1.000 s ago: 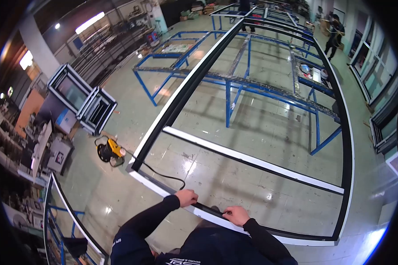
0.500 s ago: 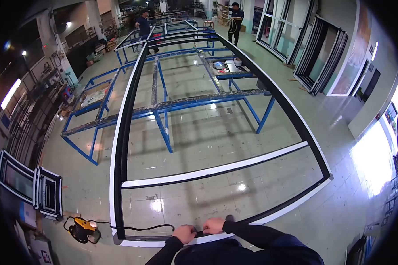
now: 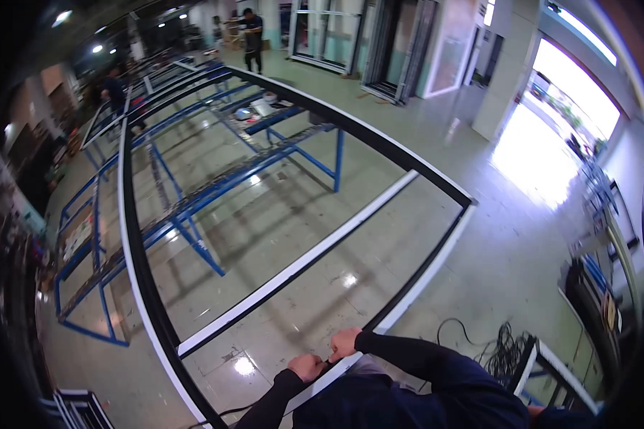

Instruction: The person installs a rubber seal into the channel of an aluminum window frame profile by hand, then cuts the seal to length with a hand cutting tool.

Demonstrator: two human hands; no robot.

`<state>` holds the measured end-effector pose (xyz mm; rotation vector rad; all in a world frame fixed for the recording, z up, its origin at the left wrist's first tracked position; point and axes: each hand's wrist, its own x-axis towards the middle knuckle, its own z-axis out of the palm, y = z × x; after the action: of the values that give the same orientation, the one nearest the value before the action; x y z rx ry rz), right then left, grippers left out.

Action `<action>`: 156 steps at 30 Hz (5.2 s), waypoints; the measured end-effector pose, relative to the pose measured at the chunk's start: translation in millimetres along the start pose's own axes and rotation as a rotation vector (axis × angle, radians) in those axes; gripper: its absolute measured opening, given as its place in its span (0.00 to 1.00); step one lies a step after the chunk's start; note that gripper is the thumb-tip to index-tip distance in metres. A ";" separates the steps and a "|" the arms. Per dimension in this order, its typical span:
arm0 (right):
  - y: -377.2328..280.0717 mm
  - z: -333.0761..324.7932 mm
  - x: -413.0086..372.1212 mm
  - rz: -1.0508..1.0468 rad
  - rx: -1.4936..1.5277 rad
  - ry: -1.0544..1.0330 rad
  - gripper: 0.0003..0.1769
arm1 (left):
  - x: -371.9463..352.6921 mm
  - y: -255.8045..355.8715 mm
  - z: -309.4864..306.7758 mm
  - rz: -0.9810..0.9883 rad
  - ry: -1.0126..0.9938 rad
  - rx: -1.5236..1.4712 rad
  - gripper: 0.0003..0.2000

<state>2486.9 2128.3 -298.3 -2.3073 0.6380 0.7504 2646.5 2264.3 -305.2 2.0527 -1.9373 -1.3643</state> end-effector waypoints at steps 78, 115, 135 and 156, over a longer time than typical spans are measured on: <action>486.8 -211.1 -137.2 0.537 -0.276 0.192 0.36 | 75.6 85.4 17.5 -0.379 0.124 -0.533 0.14; 591.3 -233.9 -166.9 0.531 -0.086 0.181 0.18 | 71.0 79.4 24.0 -0.414 0.116 -0.501 0.18; 580.3 -232.1 -155.8 0.439 -0.006 0.080 0.25 | 73.7 73.8 35.3 -0.446 0.135 -0.565 0.18; 510.1 -224.6 -152.4 0.407 -0.218 0.100 0.38 | 73.8 75.2 37.1 -0.445 0.148 -0.553 0.17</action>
<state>2149.1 1660.9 -262.2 -2.4537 1.1439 0.9307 2554.1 2206.4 -329.3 2.2587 -0.9221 -1.5315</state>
